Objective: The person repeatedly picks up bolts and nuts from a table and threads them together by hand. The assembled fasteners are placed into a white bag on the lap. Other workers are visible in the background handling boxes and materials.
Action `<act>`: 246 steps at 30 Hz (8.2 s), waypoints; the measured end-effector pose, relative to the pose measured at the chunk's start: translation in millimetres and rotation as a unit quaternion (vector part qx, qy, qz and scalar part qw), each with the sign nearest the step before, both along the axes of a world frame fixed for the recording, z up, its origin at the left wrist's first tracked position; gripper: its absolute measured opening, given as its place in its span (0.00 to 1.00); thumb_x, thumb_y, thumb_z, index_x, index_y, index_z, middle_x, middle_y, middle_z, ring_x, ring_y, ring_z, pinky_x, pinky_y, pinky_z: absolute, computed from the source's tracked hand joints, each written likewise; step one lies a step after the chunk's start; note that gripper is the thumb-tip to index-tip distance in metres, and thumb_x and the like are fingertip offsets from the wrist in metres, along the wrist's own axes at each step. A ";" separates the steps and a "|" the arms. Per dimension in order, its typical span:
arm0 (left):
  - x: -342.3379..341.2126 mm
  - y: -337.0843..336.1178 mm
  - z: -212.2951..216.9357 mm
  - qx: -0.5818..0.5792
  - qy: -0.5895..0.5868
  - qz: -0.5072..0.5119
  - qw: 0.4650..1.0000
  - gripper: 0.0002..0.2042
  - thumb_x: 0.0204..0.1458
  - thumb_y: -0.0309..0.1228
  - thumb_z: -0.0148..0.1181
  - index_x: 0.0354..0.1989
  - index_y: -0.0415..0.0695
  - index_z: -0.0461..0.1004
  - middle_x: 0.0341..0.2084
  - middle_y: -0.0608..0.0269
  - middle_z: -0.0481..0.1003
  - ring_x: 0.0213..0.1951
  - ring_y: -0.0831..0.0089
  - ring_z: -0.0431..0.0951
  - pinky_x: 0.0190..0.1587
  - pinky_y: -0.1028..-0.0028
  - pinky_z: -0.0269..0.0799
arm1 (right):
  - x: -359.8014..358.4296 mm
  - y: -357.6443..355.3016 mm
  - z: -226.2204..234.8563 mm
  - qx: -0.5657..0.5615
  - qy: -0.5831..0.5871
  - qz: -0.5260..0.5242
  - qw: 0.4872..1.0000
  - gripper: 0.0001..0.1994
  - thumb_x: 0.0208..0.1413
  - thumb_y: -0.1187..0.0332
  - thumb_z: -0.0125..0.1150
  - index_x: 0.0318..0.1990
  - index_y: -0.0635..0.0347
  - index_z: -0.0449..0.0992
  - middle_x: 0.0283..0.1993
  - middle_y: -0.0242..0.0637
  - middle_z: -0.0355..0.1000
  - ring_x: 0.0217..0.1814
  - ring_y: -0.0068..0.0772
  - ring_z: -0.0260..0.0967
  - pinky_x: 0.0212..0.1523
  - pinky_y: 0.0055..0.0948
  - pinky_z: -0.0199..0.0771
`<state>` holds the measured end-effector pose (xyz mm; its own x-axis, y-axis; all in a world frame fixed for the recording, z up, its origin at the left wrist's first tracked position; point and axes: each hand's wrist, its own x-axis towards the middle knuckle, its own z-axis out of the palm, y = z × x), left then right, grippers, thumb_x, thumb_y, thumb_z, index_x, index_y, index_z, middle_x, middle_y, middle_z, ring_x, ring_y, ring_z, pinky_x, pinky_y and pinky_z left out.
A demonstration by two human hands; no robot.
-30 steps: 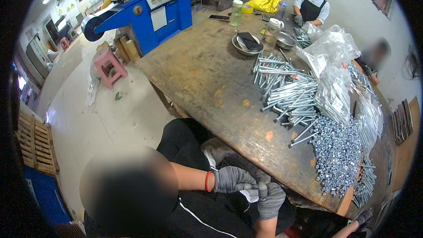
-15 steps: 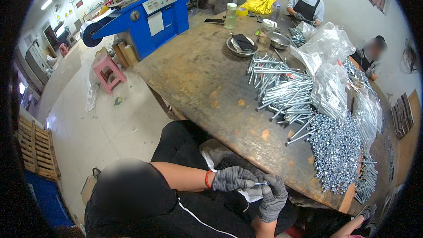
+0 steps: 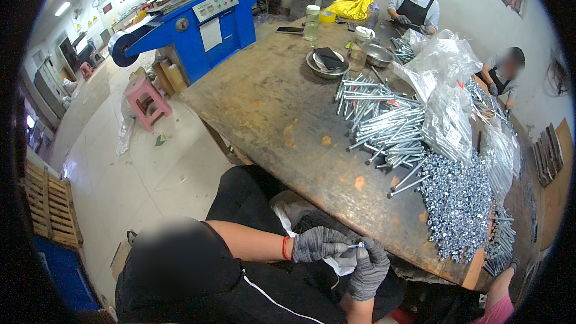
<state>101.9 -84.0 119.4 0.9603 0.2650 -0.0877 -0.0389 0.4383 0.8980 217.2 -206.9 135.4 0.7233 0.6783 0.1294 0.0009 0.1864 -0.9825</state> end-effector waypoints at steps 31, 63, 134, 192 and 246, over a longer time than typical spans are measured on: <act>10.2 -47.1 -39.6 -0.609 -0.010 -0.726 0.319 0.29 0.57 0.55 0.37 0.41 0.35 0.64 0.12 0.58 0.63 0.09 0.71 0.57 0.11 0.76 0.54 | -5.2 14.4 63.2 0.153 -0.046 0.489 0.858 0.18 0.50 0.56 0.60 0.28 0.66 0.76 0.31 0.43 0.75 0.38 0.43 0.72 0.49 0.42 0.64; -29.9 25.8 22.9 -0.047 0.079 -0.318 0.944 0.12 0.57 0.39 0.51 0.35 0.42 0.73 0.15 0.74 0.67 0.15 0.85 0.63 0.18 0.84 0.58 | 4.4 -24.3 74.9 -0.107 -0.448 0.261 0.848 0.10 0.47 0.69 0.60 0.38 0.57 0.75 0.35 0.36 0.75 0.36 0.40 0.71 0.40 0.35 0.69; 119.8 73.7 -27.2 -0.038 0.060 -0.003 0.997 0.15 0.55 0.38 0.52 0.44 0.40 0.70 0.23 0.66 0.72 0.30 0.75 0.74 0.34 0.76 0.71 | 183.6 -47.4 -97.9 -0.353 -0.380 -0.382 0.766 0.13 0.56 0.67 0.46 0.43 0.62 0.74 0.42 0.48 0.71 0.44 0.49 0.68 0.48 0.41 0.66; 5.6 25.2 -26.2 0.317 0.048 -0.180 0.930 0.11 0.55 0.34 0.50 0.44 0.44 0.71 0.36 0.54 0.74 0.40 0.59 0.74 0.42 0.65 0.70 | 11.4 -6.8 -27.7 -0.156 -0.404 0.085 0.898 0.09 0.53 0.65 0.53 0.35 0.61 0.72 0.32 0.43 0.69 0.37 0.46 0.67 0.44 0.40 0.65; 3.6 43.9 8.1 0.319 0.028 -0.113 0.940 0.13 0.58 0.35 0.48 0.46 0.41 0.72 0.39 0.57 0.74 0.43 0.67 0.72 0.49 0.72 0.65 | 13.0 11.4 -17.6 -0.057 0.053 0.048 0.996 0.09 0.51 0.70 0.62 0.38 0.63 0.75 0.33 0.31 0.74 0.35 0.20 0.69 0.39 0.21 0.69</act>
<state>105.5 -40.1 127.4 0.9970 0.0702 -0.0313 0.0448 -0.1999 0.9788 230.2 -195.4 117.8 0.6602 0.7506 -0.0269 -0.1173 0.0676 -0.9908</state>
